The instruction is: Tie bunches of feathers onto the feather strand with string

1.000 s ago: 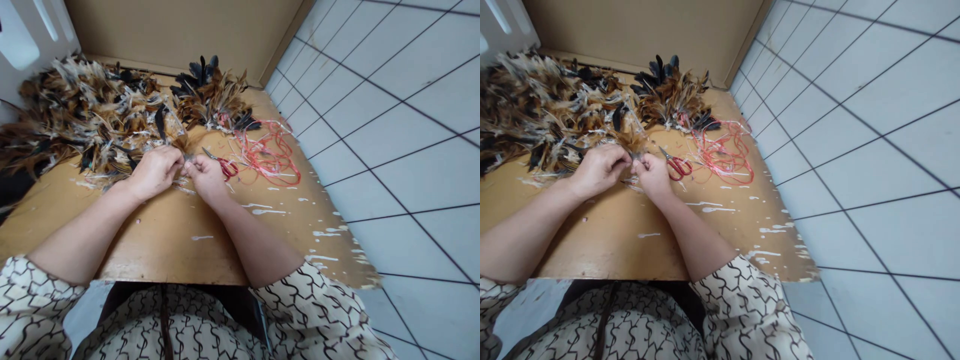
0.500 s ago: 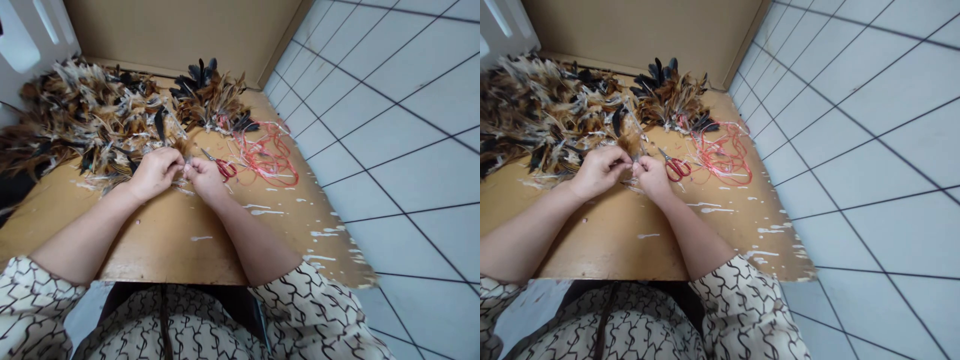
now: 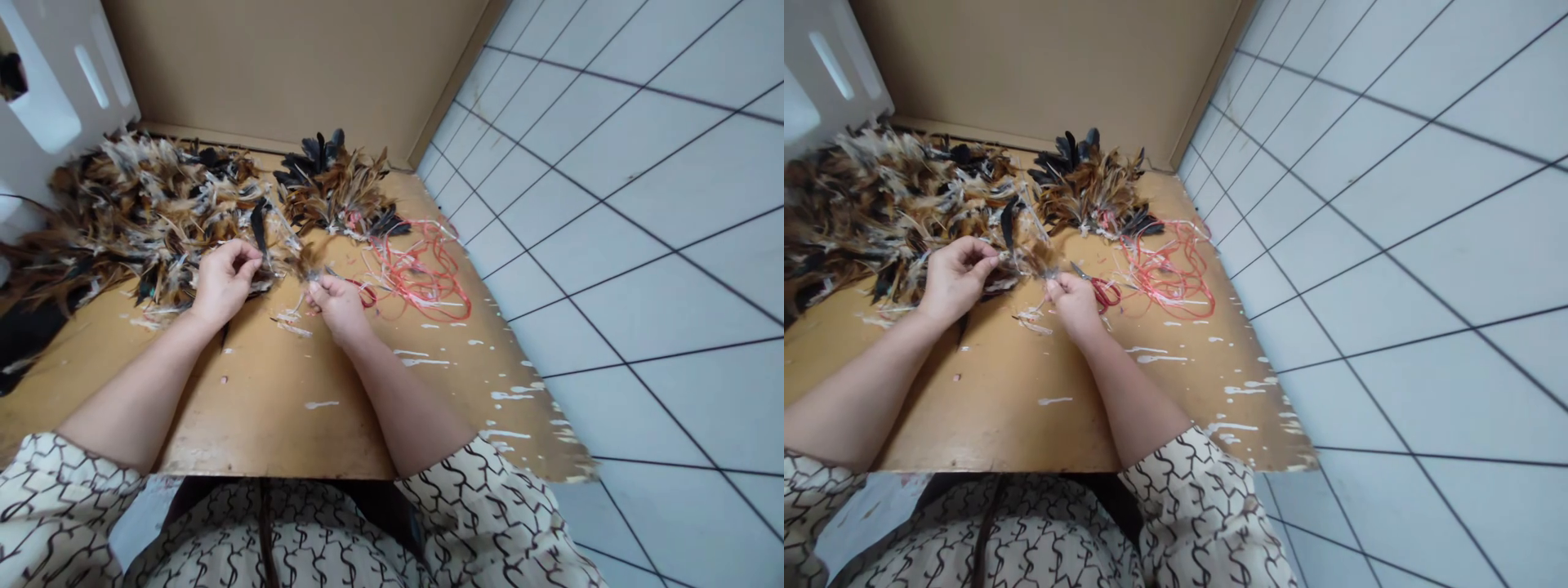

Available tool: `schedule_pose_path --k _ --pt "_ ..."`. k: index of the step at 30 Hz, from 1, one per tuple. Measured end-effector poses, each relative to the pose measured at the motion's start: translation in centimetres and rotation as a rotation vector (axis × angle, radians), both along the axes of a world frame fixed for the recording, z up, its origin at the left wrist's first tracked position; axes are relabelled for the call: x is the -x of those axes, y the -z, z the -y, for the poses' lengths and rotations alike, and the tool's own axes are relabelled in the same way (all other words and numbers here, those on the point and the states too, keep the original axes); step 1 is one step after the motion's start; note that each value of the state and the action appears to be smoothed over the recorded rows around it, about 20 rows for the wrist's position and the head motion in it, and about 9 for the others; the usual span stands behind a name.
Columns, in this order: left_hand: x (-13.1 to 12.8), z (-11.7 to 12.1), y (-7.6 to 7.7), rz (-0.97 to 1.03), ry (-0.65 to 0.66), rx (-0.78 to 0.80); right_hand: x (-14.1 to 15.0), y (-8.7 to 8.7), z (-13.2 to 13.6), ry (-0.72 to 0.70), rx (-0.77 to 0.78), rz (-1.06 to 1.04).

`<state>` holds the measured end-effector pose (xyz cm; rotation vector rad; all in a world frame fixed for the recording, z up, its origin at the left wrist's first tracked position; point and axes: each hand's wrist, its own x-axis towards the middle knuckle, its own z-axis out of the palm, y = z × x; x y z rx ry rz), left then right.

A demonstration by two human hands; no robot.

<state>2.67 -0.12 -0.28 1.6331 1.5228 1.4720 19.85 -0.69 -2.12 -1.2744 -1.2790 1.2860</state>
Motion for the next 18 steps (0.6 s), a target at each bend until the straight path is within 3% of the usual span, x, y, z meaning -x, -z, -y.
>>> schedule_pose_path --k 4,12,18 --pt "-0.4 0.0 0.2 0.162 -0.011 0.009 0.0 -0.5 0.1 0.067 0.07 -0.2" --pt "-3.2 1.9 -1.6 0.656 0.285 0.388 0.8 -1.0 0.0 0.086 0.114 -0.445" --pt "-4.1 2.6 -2.9 0.823 0.397 0.573 1.5 -1.9 0.3 0.015 0.158 -0.556"
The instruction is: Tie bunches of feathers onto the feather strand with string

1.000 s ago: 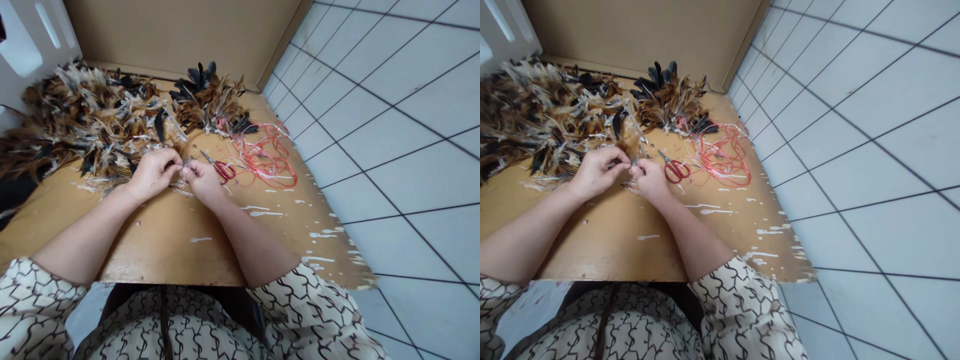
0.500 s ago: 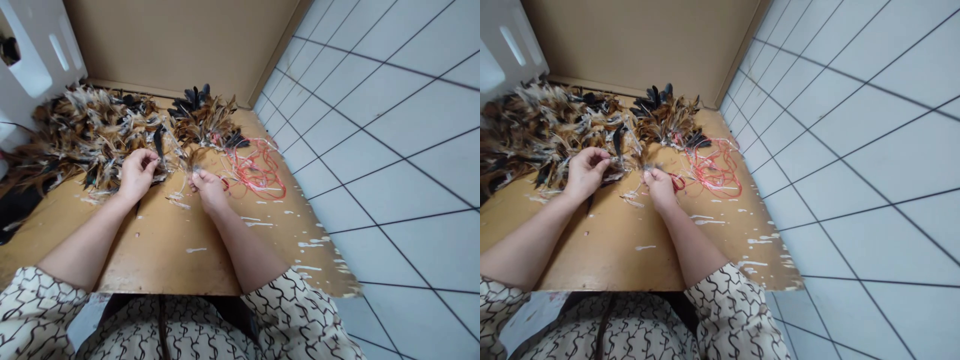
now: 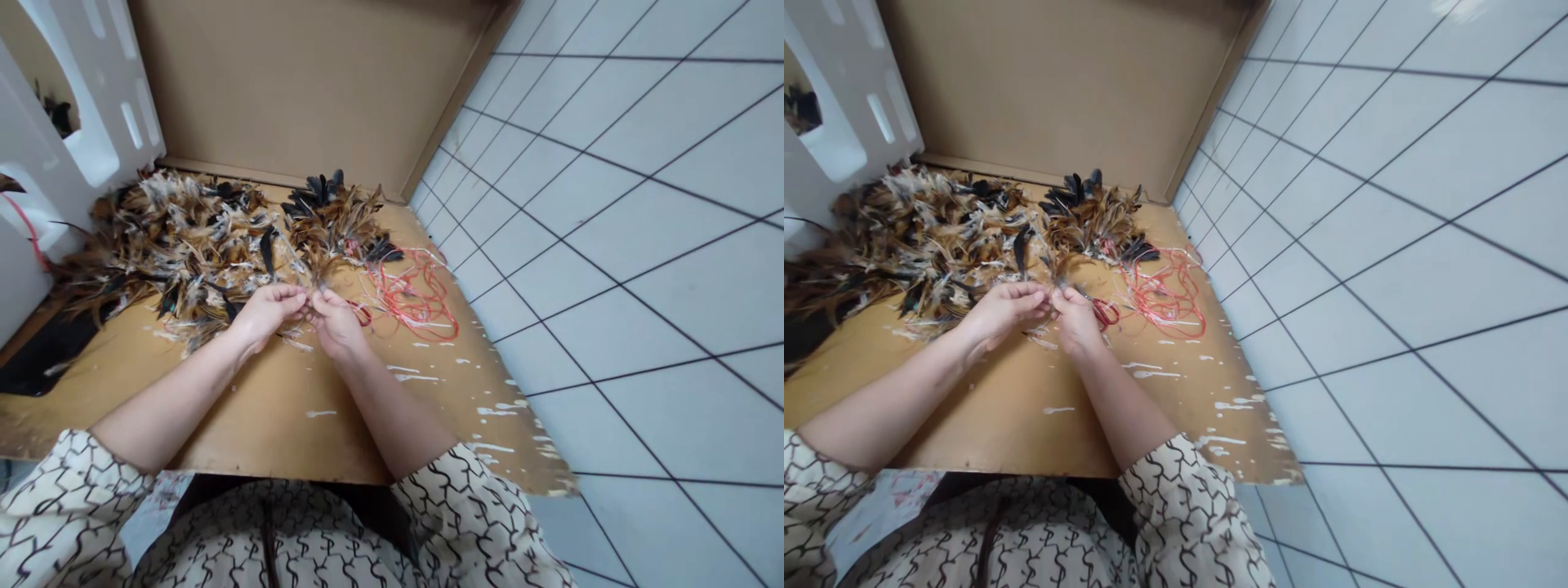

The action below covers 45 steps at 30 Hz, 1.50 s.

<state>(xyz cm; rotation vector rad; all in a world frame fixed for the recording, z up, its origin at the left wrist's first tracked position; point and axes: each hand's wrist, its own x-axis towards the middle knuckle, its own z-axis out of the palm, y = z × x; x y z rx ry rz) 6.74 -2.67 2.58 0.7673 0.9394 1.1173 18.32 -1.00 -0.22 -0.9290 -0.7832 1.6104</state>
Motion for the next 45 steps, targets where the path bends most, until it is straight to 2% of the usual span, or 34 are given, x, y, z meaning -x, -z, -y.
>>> schedule_pose_path --k 5,14,22,30,36,45 --pt "-0.8 -0.2 0.1 0.066 -0.052 0.087 0.6 -0.1 -0.3 0.015 -0.027 -0.057" --pt "-1.7 -0.7 1.1 0.154 -0.181 0.115 1.2 0.2 -0.5 0.063 -0.033 -0.029" --pt "-1.9 -0.9 1.8 0.148 -0.213 0.125 1.9 0.8 0.0 0.156 -0.071 -0.003" --pt "-1.9 -0.9 2.5 0.131 -0.208 0.096 1.6 0.9 0.2 0.143 -0.081 0.049" --pt "-1.6 -1.0 2.7 0.111 -0.196 0.054 1.4 0.8 0.1 0.07 -0.129 0.068" --pt "-1.2 -0.9 2.5 0.119 -0.052 0.071 0.2 0.5 -0.3 -0.039 -0.095 0.052"
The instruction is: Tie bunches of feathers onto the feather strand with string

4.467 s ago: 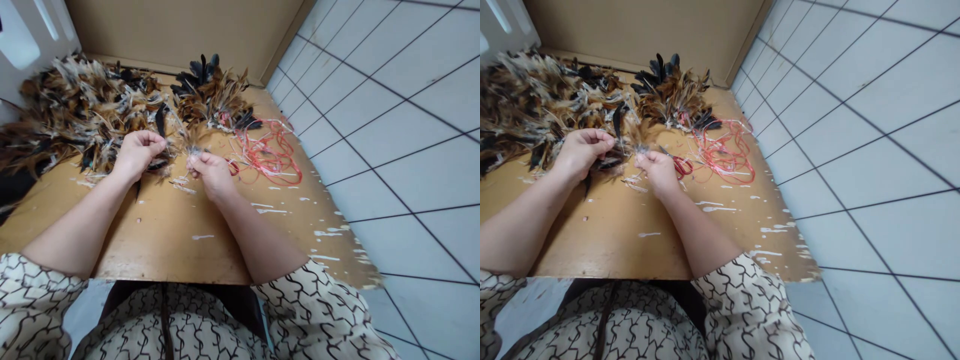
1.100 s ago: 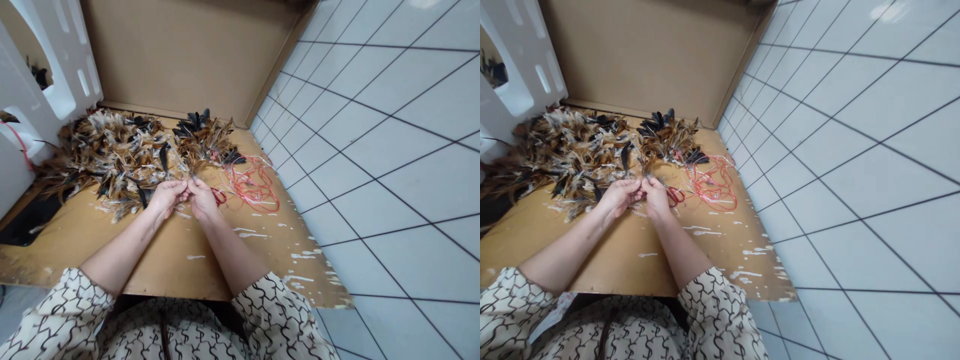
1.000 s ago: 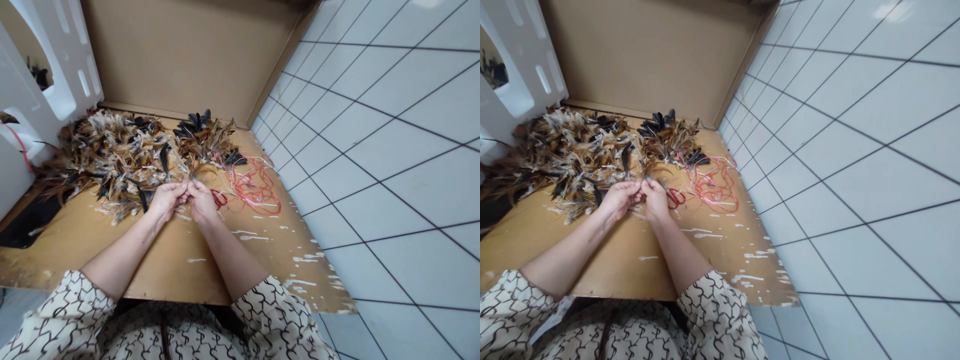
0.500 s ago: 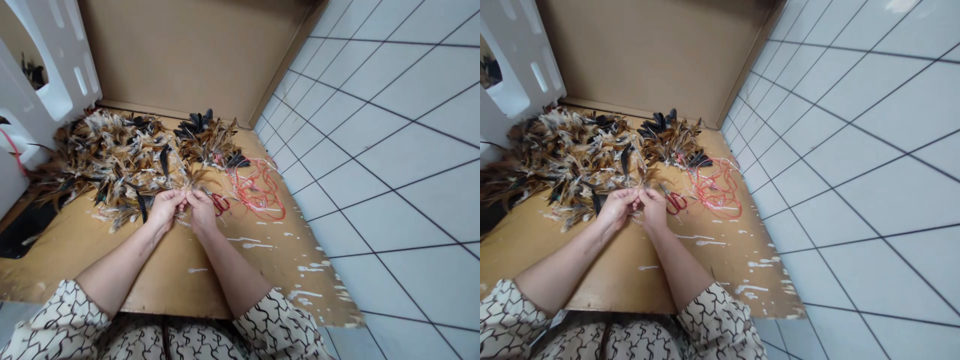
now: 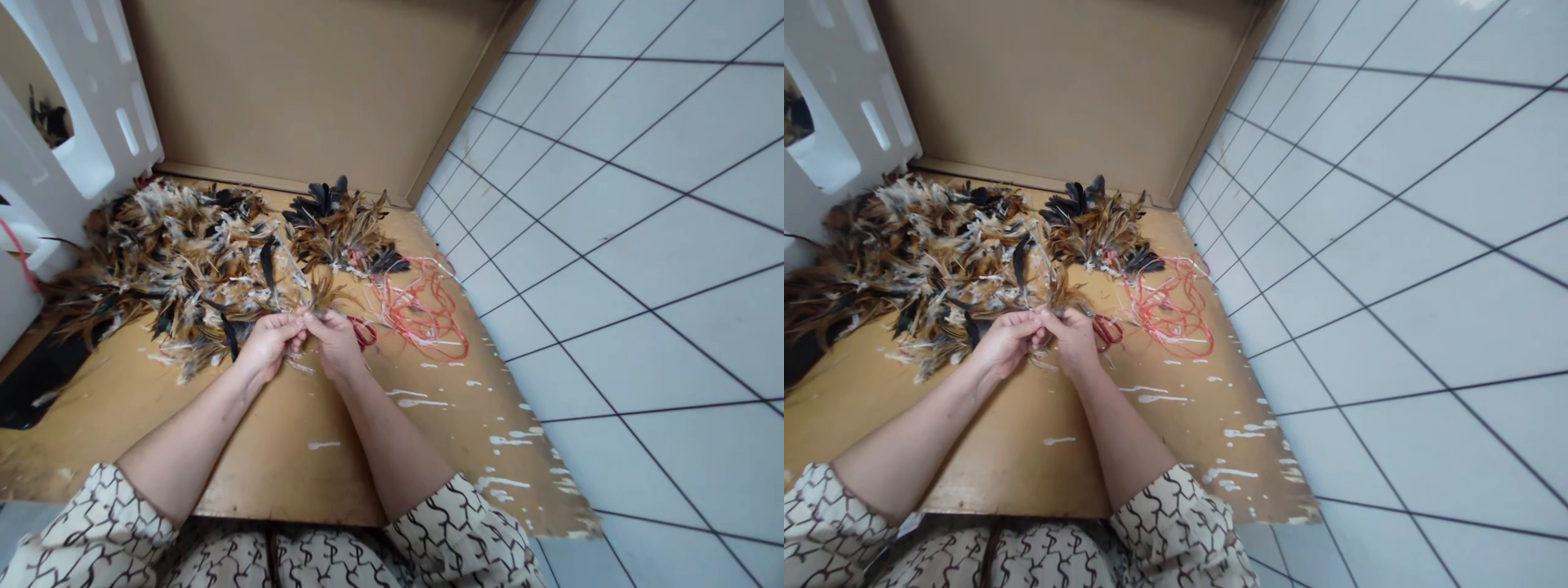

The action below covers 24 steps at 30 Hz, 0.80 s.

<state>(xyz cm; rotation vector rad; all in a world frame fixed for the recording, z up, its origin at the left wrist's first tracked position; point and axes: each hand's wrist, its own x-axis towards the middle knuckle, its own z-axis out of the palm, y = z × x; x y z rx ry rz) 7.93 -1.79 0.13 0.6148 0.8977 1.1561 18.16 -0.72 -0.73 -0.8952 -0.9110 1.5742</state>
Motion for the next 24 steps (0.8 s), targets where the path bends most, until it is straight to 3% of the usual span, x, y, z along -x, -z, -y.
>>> schedule_pose_path --k 6,12,24 --pt "0.1 0.1 0.1 -0.005 0.054 0.043 -0.4 -0.1 -0.1 -0.023 0.013 -0.017" --pt "0.1 0.2 -0.3 -0.016 0.039 0.1 -0.5 0.3 -0.5 0.089 0.058 0.002" --pt "0.4 0.4 -1.0 -0.013 0.081 0.145 -0.4 -0.3 -0.4 0.017 0.067 -0.009"
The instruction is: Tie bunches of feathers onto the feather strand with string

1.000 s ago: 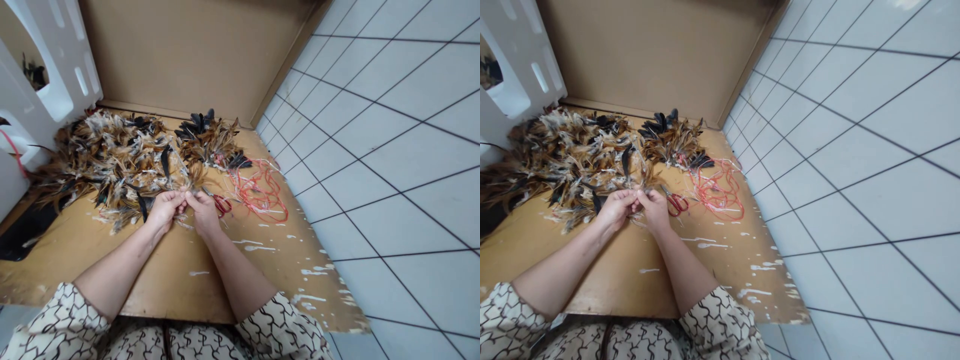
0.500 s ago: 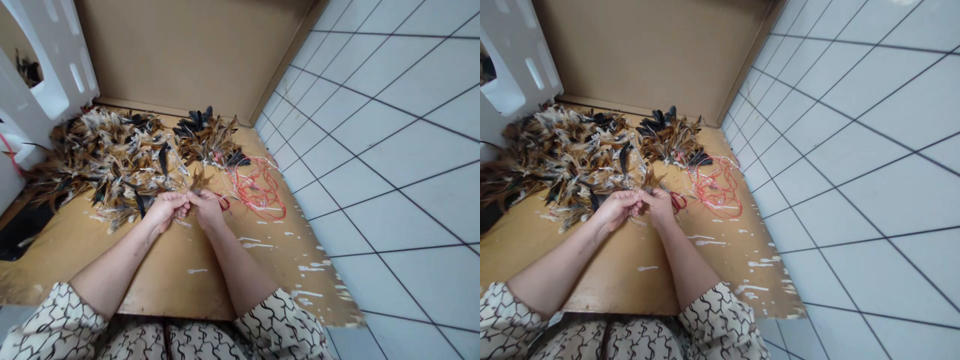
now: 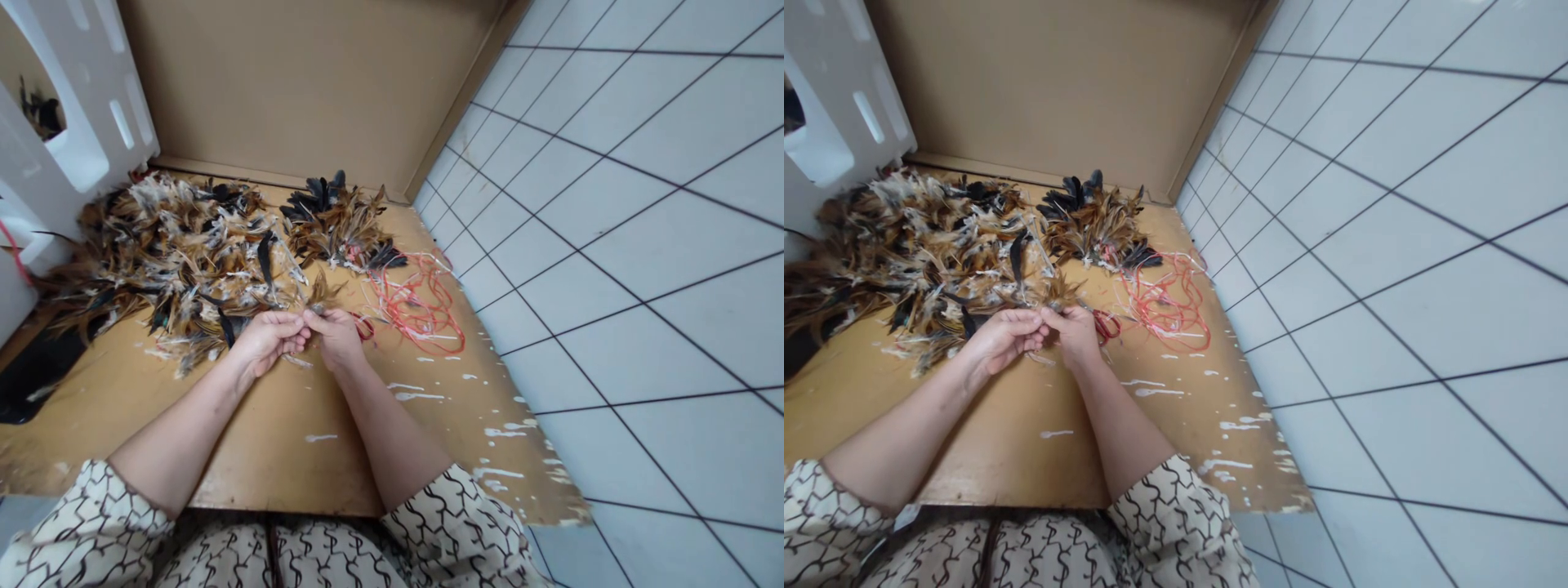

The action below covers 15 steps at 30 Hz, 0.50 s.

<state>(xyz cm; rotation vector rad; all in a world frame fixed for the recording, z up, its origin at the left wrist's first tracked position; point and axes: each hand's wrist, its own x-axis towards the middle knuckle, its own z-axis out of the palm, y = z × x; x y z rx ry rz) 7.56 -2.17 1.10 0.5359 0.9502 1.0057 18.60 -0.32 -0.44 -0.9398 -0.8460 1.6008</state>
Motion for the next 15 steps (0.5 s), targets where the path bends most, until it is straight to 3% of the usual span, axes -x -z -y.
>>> schedule_pose_path --k 8,15 --pt "0.29 -0.08 0.22 -0.105 0.008 -0.073 -0.01 0.05 0.09 -0.088 -0.019 0.028" --pt "0.26 -0.02 0.27 -0.162 -0.044 -0.106 0.16 0.3 0.11 -0.068 -0.033 0.044"
